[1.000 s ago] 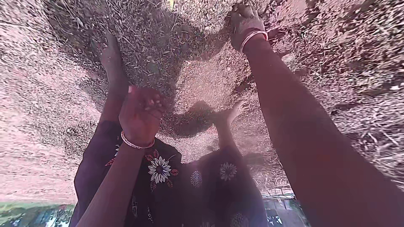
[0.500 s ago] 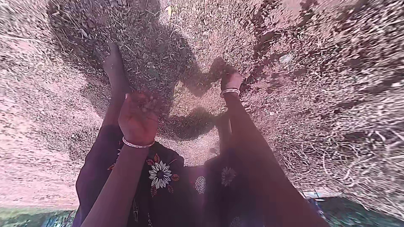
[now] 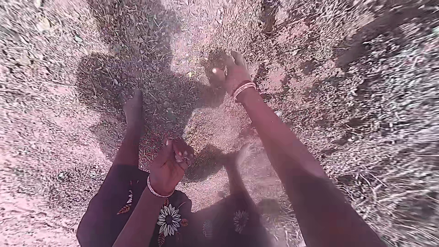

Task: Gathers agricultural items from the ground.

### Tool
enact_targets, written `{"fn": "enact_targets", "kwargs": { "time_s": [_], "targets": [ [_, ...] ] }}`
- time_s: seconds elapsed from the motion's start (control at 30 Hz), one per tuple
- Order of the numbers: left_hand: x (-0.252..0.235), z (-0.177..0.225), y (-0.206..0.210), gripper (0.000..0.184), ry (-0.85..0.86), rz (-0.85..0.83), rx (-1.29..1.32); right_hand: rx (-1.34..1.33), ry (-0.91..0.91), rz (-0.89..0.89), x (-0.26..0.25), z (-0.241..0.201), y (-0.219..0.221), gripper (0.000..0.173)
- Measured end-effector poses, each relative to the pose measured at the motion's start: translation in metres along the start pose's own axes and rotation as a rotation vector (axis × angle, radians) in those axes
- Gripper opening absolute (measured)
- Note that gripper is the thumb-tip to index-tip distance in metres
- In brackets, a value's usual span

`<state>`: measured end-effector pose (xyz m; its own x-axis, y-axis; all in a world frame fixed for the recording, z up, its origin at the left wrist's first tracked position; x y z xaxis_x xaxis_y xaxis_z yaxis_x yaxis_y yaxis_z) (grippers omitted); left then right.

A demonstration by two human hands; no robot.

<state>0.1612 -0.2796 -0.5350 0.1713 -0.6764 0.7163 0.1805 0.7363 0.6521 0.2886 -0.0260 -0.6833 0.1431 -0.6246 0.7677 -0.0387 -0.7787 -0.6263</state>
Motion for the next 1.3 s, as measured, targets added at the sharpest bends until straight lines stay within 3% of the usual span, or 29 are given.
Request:
{"fn": "enact_targets", "kwargs": {
  "time_s": [0.1,0.2,0.27,0.4,0.67,0.73,0.8,0.87,1.0,1.07,1.13,1.17,1.23,1.3],
  "targets": [
    [0.001,0.0,-0.004,0.044,0.006,-0.007,0.013,0.375,0.074,0.036,-0.094,0.009,-0.023,0.085],
    [0.0,-0.002,-0.011,0.043,0.01,0.013,0.016,0.557,0.168,0.015,-0.118,0.046,-0.008,0.106],
    [0.001,-0.007,-0.015,0.042,0.008,0.052,0.039,0.579,0.147,0.014,-0.096,0.071,0.019,0.114],
    [0.008,-0.017,-0.024,0.039,-0.018,0.108,0.007,0.556,0.094,-0.106,-0.03,0.101,0.078,0.112],
    [0.001,0.0,-0.008,0.039,0.021,0.065,-0.044,0.286,0.356,-0.325,0.043,0.12,0.127,0.093],
    [0.004,0.002,-0.007,0.038,0.01,0.057,-0.062,0.18,0.426,-0.404,0.066,0.136,0.141,0.084],
    [0.004,0.003,-0.011,0.037,0.008,0.079,-0.078,0.063,0.496,-0.546,0.087,0.145,0.155,0.091],
    [0.007,0.001,-0.015,0.037,0.0,0.094,-0.078,-0.063,0.518,-0.635,0.122,0.152,0.18,0.086],
    [0.01,-0.002,-0.02,0.038,-0.009,0.042,-0.117,-0.586,0.381,-0.7,0.207,0.133,0.204,0.063],
    [0.012,-0.002,-0.023,0.038,-0.019,0.049,-0.126,-1.008,0.289,-0.624,0.239,0.119,0.191,0.067],
    [0.014,0.001,-0.024,0.041,-0.009,0.081,-0.139,-1.351,0.264,-0.439,0.241,0.12,0.18,0.07],
    [0.013,0.002,-0.025,0.045,0.007,0.091,-0.141,-1.453,0.3,-0.295,0.229,0.129,0.177,0.062],
    [0.011,0.004,-0.024,0.053,0.045,0.119,-0.149,-1.381,0.417,-0.003,0.191,0.153,0.172,0.049],
    [0.01,0.007,-0.024,0.057,0.072,0.125,-0.169,-1.137,0.499,0.129,0.15,0.18,0.183,0.049]
  ]
}}
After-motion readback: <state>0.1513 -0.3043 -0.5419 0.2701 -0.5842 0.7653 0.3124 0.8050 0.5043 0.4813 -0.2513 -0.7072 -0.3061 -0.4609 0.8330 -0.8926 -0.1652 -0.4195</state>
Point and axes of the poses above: each hand's wrist, its own x-axis away from the middle knuckle, its own y-axis out of the palm, z = x × y, the point moved 3 cm from there along -x, towards the middle knuckle, and after that the axes turned 12 degrees about y, right-handed, at the moved point
